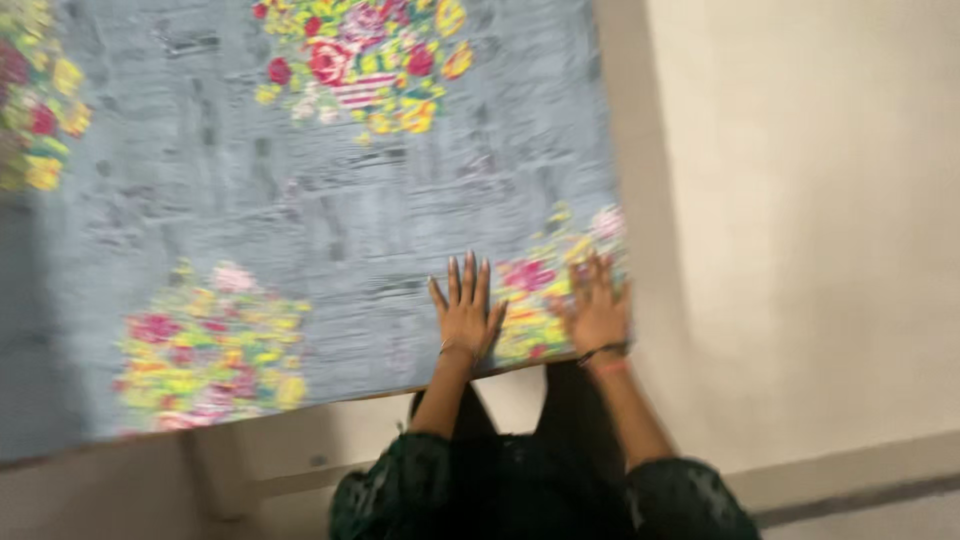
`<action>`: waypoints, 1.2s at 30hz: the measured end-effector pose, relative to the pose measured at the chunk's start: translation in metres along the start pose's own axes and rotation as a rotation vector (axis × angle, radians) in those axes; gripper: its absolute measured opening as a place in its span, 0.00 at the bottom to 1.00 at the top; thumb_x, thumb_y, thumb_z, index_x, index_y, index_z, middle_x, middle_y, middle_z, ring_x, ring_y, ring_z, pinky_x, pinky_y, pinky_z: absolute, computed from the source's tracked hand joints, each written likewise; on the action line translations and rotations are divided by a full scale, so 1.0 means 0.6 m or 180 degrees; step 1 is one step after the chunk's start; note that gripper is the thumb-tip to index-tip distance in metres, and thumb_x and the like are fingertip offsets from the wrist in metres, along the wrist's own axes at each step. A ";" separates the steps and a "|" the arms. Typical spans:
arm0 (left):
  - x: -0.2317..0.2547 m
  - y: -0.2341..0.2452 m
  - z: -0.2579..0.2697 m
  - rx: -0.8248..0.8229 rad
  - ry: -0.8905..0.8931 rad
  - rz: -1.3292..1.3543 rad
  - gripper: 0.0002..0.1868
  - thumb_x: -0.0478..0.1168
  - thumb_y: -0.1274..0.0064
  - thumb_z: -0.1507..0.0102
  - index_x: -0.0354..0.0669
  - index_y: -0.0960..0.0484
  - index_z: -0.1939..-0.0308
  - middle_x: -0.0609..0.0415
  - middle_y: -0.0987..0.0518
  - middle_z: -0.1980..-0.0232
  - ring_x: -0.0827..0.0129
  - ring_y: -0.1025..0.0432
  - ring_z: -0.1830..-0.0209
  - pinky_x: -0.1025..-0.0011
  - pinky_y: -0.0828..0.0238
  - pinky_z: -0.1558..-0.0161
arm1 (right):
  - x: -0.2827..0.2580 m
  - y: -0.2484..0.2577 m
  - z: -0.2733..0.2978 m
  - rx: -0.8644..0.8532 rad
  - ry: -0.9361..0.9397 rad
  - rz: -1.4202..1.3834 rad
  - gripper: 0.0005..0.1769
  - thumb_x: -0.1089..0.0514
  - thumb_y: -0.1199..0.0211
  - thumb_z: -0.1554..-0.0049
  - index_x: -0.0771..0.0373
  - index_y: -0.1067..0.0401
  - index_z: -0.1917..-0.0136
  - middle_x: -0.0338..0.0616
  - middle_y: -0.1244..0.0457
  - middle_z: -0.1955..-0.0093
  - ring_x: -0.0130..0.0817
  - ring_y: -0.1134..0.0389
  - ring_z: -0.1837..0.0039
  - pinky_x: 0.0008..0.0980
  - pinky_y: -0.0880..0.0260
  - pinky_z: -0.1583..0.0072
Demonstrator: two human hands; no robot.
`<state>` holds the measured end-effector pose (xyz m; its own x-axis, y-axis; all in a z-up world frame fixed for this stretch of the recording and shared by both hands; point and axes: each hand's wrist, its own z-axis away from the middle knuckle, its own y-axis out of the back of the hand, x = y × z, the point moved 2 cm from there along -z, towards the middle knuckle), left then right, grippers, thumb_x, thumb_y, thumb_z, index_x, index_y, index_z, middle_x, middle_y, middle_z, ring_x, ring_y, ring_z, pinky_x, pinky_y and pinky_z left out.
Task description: The person smooths a bedsheet across a mattress by hand and then arranges two pillows at the head of the bed.
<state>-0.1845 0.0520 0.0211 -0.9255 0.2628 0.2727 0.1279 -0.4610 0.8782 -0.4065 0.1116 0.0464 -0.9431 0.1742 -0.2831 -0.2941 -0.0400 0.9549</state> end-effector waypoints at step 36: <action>0.351 0.038 -0.319 0.1528 0.2288 0.1300 0.38 0.54 0.58 0.32 0.42 0.47 0.21 0.49 0.51 0.17 0.51 0.62 0.16 0.40 0.74 0.25 | 0.101 0.127 -0.625 -0.1520 0.3593 0.0876 0.41 0.49 0.37 0.48 0.47 0.42 0.22 0.45 0.58 0.15 0.45 0.57 0.18 0.64 0.52 0.28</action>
<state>-0.4444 -0.0654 0.0235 -0.7542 -0.4987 0.4273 0.4740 0.0369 0.8797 -0.5444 -0.2501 0.0688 -0.5192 -0.8249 -0.2234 0.1290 -0.3340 0.9337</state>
